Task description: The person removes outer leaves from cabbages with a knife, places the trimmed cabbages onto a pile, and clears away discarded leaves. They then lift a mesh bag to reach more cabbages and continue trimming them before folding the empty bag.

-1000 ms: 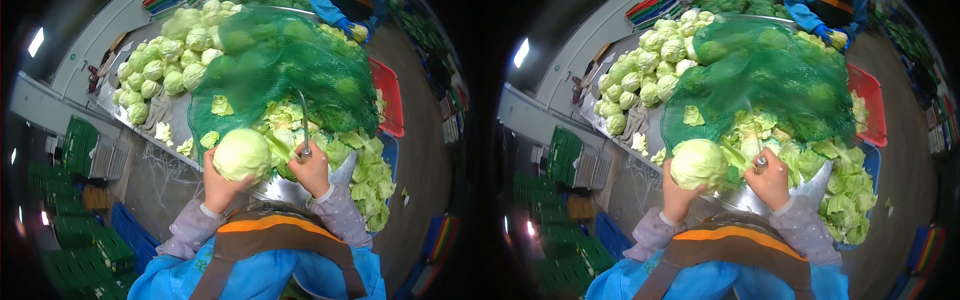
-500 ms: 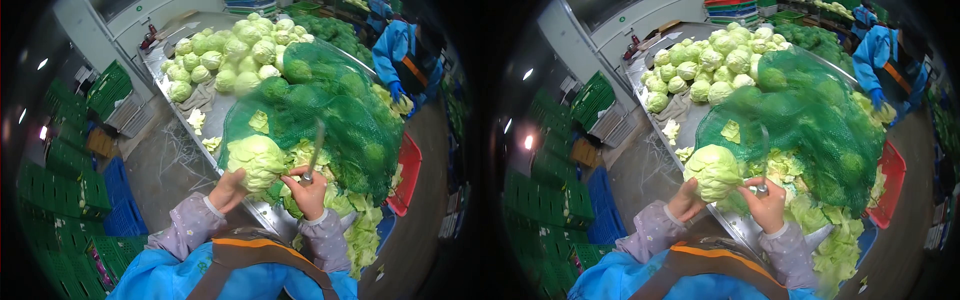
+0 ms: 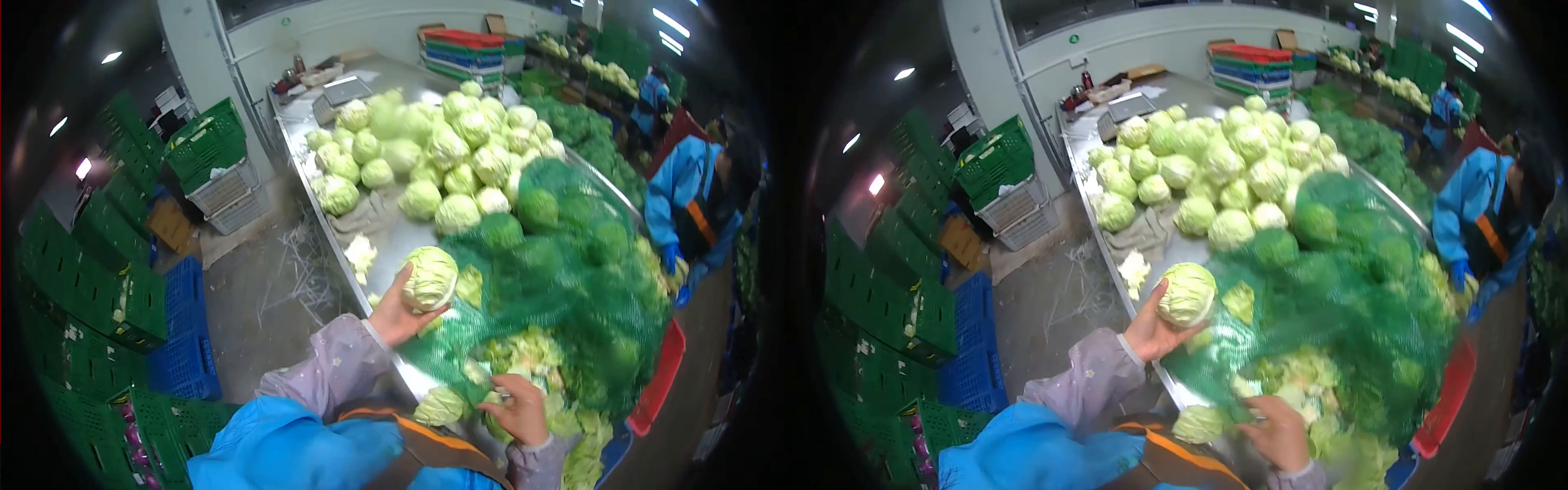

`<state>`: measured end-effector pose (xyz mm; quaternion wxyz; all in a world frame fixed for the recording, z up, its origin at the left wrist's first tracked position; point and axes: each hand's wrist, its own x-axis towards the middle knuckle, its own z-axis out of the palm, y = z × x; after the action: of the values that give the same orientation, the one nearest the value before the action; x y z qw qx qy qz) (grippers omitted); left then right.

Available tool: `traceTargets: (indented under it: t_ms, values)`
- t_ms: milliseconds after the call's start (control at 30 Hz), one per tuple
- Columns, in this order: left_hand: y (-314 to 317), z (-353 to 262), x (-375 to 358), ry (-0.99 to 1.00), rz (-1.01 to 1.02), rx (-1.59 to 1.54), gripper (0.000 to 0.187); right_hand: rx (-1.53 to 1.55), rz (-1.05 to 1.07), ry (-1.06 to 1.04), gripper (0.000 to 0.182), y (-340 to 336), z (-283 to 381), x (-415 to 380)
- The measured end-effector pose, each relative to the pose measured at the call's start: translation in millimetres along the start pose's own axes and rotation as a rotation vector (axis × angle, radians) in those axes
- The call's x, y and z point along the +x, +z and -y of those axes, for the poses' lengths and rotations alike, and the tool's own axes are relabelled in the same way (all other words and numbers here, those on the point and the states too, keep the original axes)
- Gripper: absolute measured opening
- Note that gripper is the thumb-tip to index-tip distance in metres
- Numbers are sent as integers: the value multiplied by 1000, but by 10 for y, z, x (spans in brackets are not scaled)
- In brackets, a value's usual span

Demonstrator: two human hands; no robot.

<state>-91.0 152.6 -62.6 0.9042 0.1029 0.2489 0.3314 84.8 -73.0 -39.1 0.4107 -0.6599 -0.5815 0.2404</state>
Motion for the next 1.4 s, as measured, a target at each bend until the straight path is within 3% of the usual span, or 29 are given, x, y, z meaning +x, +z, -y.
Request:
traceTargets:
  t_ms: [67, 100, 167, 233, 267, 333, 467, 533, 600, 633, 667, 733, 767, 800, 933, 1000, 1067, 1133, 1167, 1333, 1400]
  values:
    - [-271, -485, 367, 65, -18, 104, 60, -60, -229, 183, 31, 60, -414, -53]
    - [-374, -780, 548, 99, -75, 284, 61, -63, -244, 165, 31, 109, -492, -58]
    - [-615, -1352, 970, 141, -121, 470, 61, 371, -358, 392, 25, 244, -576, -42]
    - [-751, -1842, 1340, 171, -322, 502, 68, 238, -311, 359, 20, 429, -611, -7]
    - [-737, -2043, 1481, 175, -307, 507, 68, 105, -258, 339, 16, 532, -654, 6]
    - [-539, -2410, 1676, 229, -458, 605, 68, 140, -242, 374, 17, 849, -937, -46]
    - [-329, -2986, 2254, 318, -356, 555, 72, 75, -79, 478, 22, 1001, -701, 312]
    - [-181, -3206, 2554, 326, -363, 564, 70, 32, -101, 503, 21, 1097, -686, 418]
    - [-102, -3397, 2899, 384, -204, 542, 71, -22, -90, 517, 22, 1199, -726, 482]
    - [5, -3447, 3004, 425, -187, 418, 59, -5, -83, 551, 23, 1220, -688, 536]
    - [-9, -3523, 3161, 415, -176, 419, 59, -9, -97, 557, 23, 1232, -638, 581]
    - [15, -3665, 3382, 448, 139, 164, 48, -91, -63, 654, 26, 1261, -532, 693]
    - [32, -3635, 3513, 648, 82, 99, 49, -108, -68, 632, 28, 1309, -588, 693]
    - [137, -3615, 3437, 637, 90, 99, 49, -110, -80, 638, 28, 1351, -614, 714]
    - [107, -3448, 3393, 472, 172, 400, 59, -191, 66, 698, 31, 1396, -499, 761]
    - [-104, -3337, 3456, 288, 55, 813, 60, -185, 95, 671, 33, 1415, -392, 798]
    - [-352, -3159, 3425, 315, 42, 973, 65, -227, 86, 669, 36, 1440, -343, 790]
    - [-565, -3050, 3350, 480, -93, 1197, 71, -191, 93, 696, 35, 1455, -392, 733]
    - [-660, -3044, 3308, 654, -145, 1239, 77, -175, 96, 691, 33, 1462, -416, 705]
    - [-918, -3362, 3124, 582, -305, 1178, 82, -104, 85, 677, 27, 1485, -320, 638]
    - [-987, -3429, 3040, 918, -217, 1476, 87, -72, 59, 669, 24, 1558, -443, 574]
